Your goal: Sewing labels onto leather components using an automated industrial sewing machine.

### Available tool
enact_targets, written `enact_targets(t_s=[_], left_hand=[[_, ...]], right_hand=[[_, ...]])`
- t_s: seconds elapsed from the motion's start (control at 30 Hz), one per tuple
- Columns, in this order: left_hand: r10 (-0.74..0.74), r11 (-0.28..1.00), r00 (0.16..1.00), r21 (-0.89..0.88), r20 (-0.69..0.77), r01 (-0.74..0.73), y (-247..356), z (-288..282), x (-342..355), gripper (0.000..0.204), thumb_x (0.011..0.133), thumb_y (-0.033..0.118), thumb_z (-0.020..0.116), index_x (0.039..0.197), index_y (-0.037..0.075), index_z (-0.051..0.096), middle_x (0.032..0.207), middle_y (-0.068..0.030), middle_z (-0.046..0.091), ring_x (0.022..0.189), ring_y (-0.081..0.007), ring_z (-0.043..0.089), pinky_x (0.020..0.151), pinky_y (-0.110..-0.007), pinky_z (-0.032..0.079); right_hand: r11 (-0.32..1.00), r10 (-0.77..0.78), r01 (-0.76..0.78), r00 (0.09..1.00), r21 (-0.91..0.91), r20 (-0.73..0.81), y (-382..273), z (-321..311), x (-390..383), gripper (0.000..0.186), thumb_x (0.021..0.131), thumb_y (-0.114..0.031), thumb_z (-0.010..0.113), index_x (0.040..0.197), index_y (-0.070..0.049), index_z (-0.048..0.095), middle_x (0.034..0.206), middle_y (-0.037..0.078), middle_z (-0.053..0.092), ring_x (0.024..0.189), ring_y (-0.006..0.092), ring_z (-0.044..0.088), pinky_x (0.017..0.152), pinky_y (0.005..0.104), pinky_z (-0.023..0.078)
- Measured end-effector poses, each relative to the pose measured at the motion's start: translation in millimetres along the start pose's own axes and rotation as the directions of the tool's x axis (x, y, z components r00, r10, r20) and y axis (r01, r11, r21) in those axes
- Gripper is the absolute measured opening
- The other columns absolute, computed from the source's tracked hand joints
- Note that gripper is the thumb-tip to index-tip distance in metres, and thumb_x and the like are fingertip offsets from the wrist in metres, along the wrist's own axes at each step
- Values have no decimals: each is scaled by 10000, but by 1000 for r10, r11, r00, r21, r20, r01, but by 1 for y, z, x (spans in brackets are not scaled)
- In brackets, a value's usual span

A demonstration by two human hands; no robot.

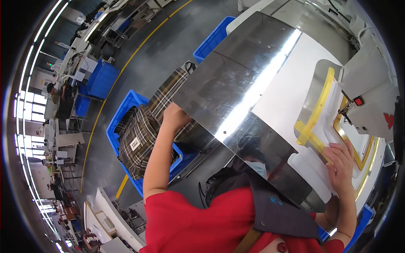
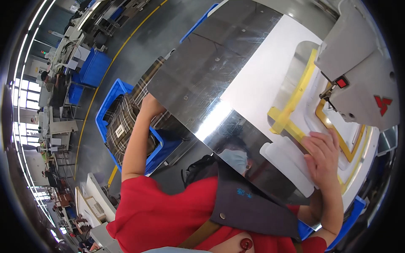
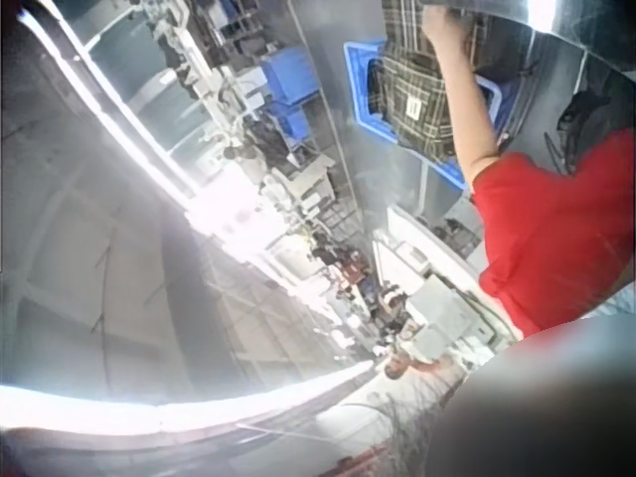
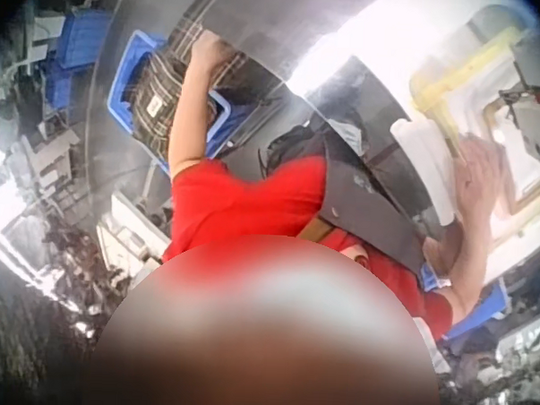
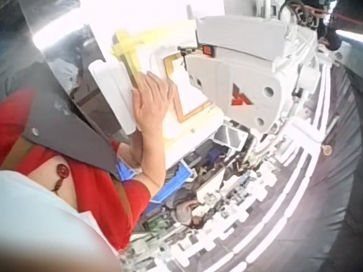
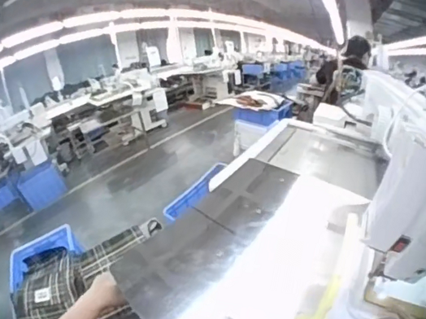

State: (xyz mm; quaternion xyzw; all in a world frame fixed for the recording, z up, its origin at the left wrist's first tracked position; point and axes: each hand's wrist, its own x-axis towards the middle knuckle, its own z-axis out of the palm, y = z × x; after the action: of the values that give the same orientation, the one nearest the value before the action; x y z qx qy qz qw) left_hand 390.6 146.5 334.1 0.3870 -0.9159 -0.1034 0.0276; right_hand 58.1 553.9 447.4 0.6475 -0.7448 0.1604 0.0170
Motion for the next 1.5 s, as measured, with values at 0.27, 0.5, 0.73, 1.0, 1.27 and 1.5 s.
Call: enact_targets(t_s=[0.27,0.5,0.73,1.0,1.27,1.5], left_hand=[[356,934,892,118,-279,-336,-34,27,29,464,729,253,719,1175,169,624,1106,-126,663,971,-334,645,766,-421,537],[-364,358,904,-863,223,357,-135,21,10,112,812,193,629,816,84,604,692,17,554,630,-81,528,589,-208,440],[-398,-271,915,-944,-66,-186,-144,-68,-21,281,808,151,572,1045,3,606,948,-102,672,879,-225,642,803,-360,537],[247,521,934,-848,257,96,164,-113,15,209,811,110,617,963,-33,615,862,-91,649,754,-168,649,682,-293,529],[566,813,815,-248,123,-527,236,-93,65,244,802,162,712,1014,52,660,1034,-117,617,879,-301,632,811,-389,508],[630,740,466,-298,622,-603,286,-91,168,356,753,129,769,1069,22,642,848,-38,667,803,-126,608,783,-271,487]], right_hand=[[984,-146,140,988,112,48,-22,9,15,245,788,-154,672,1021,-80,655,1058,68,659,1031,265,613,1057,534,331],[950,-144,101,981,296,129,-18,5,-12,297,762,-204,718,1038,-107,664,1119,48,656,1071,257,601,1036,497,355],[894,-290,186,934,408,208,-28,5,-22,378,716,-256,779,1065,-157,671,1250,15,623,1190,237,549,1025,456,365],[890,-312,214,930,403,194,-30,7,-24,404,740,-236,773,1117,-155,651,1306,33,579,1210,230,537,1008,452,379],[829,-284,179,951,530,124,-29,11,-19,353,828,-230,714,1152,-123,621,1305,70,567,1195,247,545,982,431,411],[926,-307,294,951,-237,-22,-10,10,32,363,868,-178,575,1224,-108,584,1372,81,519,1293,243,474,1072,433,360]])
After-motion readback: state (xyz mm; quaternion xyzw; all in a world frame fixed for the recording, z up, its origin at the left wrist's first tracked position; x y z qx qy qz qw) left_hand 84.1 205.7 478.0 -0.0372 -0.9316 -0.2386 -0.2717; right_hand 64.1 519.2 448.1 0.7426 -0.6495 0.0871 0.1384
